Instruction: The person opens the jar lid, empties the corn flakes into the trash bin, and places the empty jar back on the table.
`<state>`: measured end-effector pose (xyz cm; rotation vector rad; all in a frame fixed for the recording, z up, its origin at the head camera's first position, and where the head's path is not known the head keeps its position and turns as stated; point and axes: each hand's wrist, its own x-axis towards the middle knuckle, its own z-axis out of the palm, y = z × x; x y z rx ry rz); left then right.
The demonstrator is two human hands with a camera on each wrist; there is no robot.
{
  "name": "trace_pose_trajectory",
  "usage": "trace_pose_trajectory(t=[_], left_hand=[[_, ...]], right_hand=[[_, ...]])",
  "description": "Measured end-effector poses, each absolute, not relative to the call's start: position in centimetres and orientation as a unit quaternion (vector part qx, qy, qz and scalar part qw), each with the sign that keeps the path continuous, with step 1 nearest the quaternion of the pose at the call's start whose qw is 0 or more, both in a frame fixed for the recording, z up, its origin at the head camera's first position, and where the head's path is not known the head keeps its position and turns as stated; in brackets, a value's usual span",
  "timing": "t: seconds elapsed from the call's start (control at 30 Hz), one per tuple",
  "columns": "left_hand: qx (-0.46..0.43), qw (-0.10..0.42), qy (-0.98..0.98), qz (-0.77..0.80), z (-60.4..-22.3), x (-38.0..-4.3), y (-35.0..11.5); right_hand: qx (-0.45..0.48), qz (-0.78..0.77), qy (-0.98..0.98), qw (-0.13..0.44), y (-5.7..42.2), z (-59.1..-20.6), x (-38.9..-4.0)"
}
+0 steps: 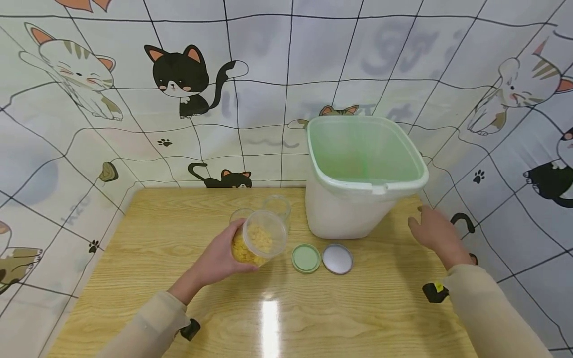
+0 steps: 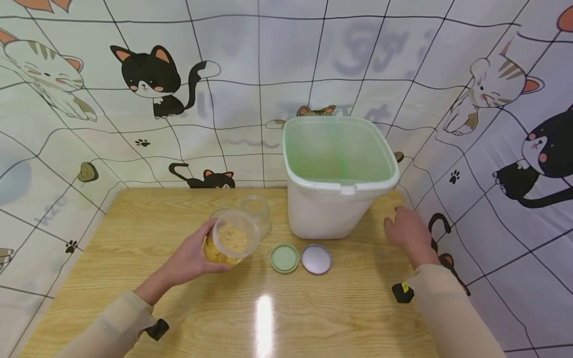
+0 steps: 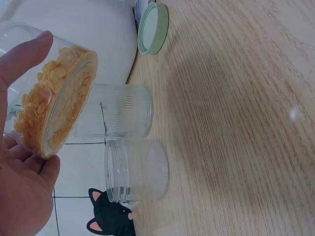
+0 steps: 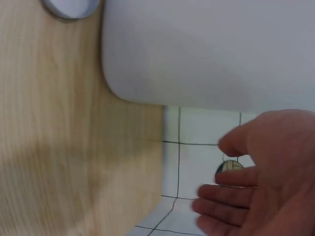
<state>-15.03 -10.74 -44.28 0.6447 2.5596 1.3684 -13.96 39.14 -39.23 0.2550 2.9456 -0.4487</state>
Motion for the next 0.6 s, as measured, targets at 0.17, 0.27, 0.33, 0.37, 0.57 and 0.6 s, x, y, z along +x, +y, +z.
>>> trace_pose_trajectory(t=[0.17, 0.27, 0.33, 0.37, 0.57, 0.6], left_hand=[[0.22, 0.083, 0.857, 0.459, -44.4, -14.9, -10.5], [0.225, 0.084, 0.855, 0.46, -44.5, -14.9, -10.3], [0.228, 0.087, 0.853, 0.461, -44.5, -14.8, -10.3], [0.229, 0.088, 0.852, 0.461, -44.5, -14.8, -10.2], [0.233, 0.095, 0.851, 0.461, -44.4, -14.5, -10.2], [0.233, 0.096, 0.851, 0.461, -44.4, -14.4, -10.2]], right_hand=[[0.023, -0.133, 0.975, 0.174, 37.3, -40.7, -13.4], [-0.025, -0.156, 0.962, 0.223, 35.9, -41.4, -13.0], [-0.053, -0.18, 0.951, 0.244, 34.7, -41.8, -12.8], [-0.065, -0.188, 0.948, 0.25, 34.1, -41.9, -12.7], [-0.14, -0.191, 0.945, 0.224, 30.0, -42.7, -12.5], [-0.153, -0.192, 0.945, 0.214, 29.3, -42.8, -12.5]])
